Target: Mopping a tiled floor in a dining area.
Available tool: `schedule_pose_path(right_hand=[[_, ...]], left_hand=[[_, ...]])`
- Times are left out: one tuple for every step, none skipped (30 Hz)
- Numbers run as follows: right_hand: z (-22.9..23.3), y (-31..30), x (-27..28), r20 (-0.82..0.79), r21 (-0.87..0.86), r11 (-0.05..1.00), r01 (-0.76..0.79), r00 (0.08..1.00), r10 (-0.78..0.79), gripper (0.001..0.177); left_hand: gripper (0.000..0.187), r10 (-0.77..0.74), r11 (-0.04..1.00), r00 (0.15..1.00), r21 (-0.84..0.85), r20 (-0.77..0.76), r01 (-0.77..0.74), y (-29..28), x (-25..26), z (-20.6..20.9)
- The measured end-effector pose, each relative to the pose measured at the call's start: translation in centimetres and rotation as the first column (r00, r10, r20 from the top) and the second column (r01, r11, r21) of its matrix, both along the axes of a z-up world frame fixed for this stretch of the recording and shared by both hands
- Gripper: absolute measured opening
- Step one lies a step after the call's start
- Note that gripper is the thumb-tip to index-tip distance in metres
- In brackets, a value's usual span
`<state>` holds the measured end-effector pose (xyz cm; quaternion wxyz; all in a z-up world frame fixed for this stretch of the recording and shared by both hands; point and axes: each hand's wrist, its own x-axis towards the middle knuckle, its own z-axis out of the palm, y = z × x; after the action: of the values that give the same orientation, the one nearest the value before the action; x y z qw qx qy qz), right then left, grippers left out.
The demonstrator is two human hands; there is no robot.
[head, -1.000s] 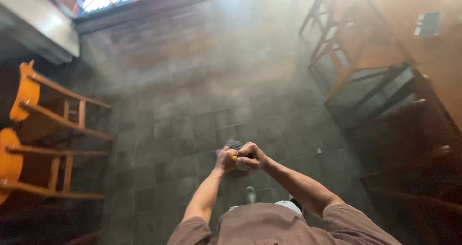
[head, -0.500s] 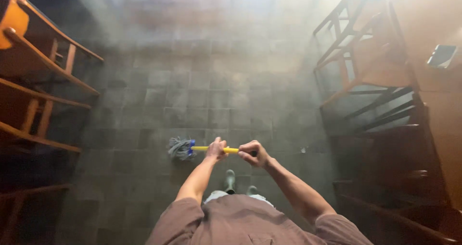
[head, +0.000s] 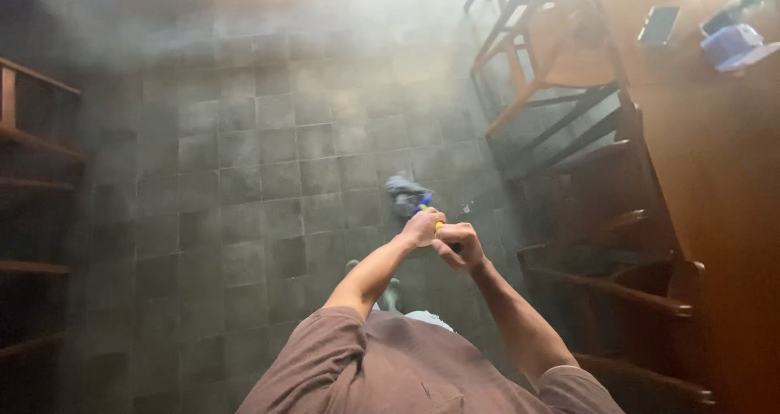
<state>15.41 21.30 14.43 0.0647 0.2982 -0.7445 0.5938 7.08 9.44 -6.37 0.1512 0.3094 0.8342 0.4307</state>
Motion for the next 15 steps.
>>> schedule_pose_path(right_hand=[[-0.1,0.0,0.3,-0.002,-0.003,1.0,0.007,1.0,-0.007,0.031],[-0.2,-0.2,0.5,-0.007,-0.009,0.999,0.036,0.999,-0.037,0.031],[-0.2,-0.3,0.6,-0.013,-0.015,0.998,0.066,0.998,-0.066,0.03],[-0.4,-0.7,0.7,-0.016,-0.016,0.997,0.073,0.997,-0.074,0.03],[-0.5,-1.0,0.9,-0.009,-0.006,0.998,0.058,0.998,-0.058,0.031],[-0.7,-1.5,1.1,-0.002,0.004,0.999,0.043,0.999,-0.043,0.032],[-0.6,-2.1,1.1,-0.003,0.001,0.999,0.038,0.999,-0.038,0.032],[-0.4,-2.9,1.2,-0.049,0.027,0.999,0.036,0.998,-0.034,0.03],[-0.3,-4.0,1.2,-0.092,0.051,0.998,0.026,0.996,-0.022,0.028],[0.0,-5.5,0.9,-0.091,0.046,0.999,0.013,0.996,-0.009,0.028],[0.1,-7.1,0.7,-0.081,0.032,0.999,-0.044,0.996,0.046,0.028],[0.1,-8.7,0.6,-0.071,0.017,0.995,-0.1,0.992,0.101,0.028],[1.4,-11.0,0.3,-0.074,0.012,0.992,-0.126,0.989,0.127,0.028],[2.6,-13.4,0.1,-0.127,0.009,0.988,-0.155,0.98,0.155,0.026],[3.6,-16.0,-0.1,-0.182,0.004,0.982,-0.188,0.966,0.186,0.024]], left_hand=[[0.023,-0.007,1.0,1.0,-0.003,-0.002,0.007,0.1,0.4,1.3],[0.029,-0.039,0.999,0.998,-0.026,0.048,0.04,0.1,0.8,2.6],[0.036,-0.068,0.996,0.993,-0.046,0.097,0.073,0.2,1.0,4.0],[0.036,-0.076,0.996,0.993,-0.048,0.094,0.081,-0.1,1.0,3.7],[0.037,-0.095,0.993,0.992,-0.065,0.084,0.101,-0.5,1.2,3.4],[0.039,-0.115,0.989,0.991,-0.082,0.074,0.121,-1.0,1.3,3.2],[0.039,-0.11,0.99,0.991,-0.084,0.073,0.116,-2.0,1.4,3.9],[0.041,-0.136,0.987,0.99,-0.08,0.024,0.137,-3.1,1.5,4.7],[0.043,-0.152,0.985,0.988,-0.079,-0.023,0.15,-4.8,1.7,5.5],[0.043,-0.139,0.987,0.99,-0.084,-0.021,0.137,-6.0,1.5,5.0],[0.037,-0.099,0.989,0.995,-0.112,-0.013,0.097,-7.2,1.4,4.4],[0.03,-0.059,0.989,0.998,-0.14,-0.006,0.058,-8.7,1.5,3.9],[0.03,-0.033,0.989,0.999,-0.145,-0.008,0.031,-10.8,1.3,3.5],[0.026,-0.004,0.992,1.0,-0.129,0.013,0.006,-13.1,1.2,3.0],[0.023,0.027,0.993,0.999,-0.115,0.033,-0.023,-15.8,1.1,2.4]])
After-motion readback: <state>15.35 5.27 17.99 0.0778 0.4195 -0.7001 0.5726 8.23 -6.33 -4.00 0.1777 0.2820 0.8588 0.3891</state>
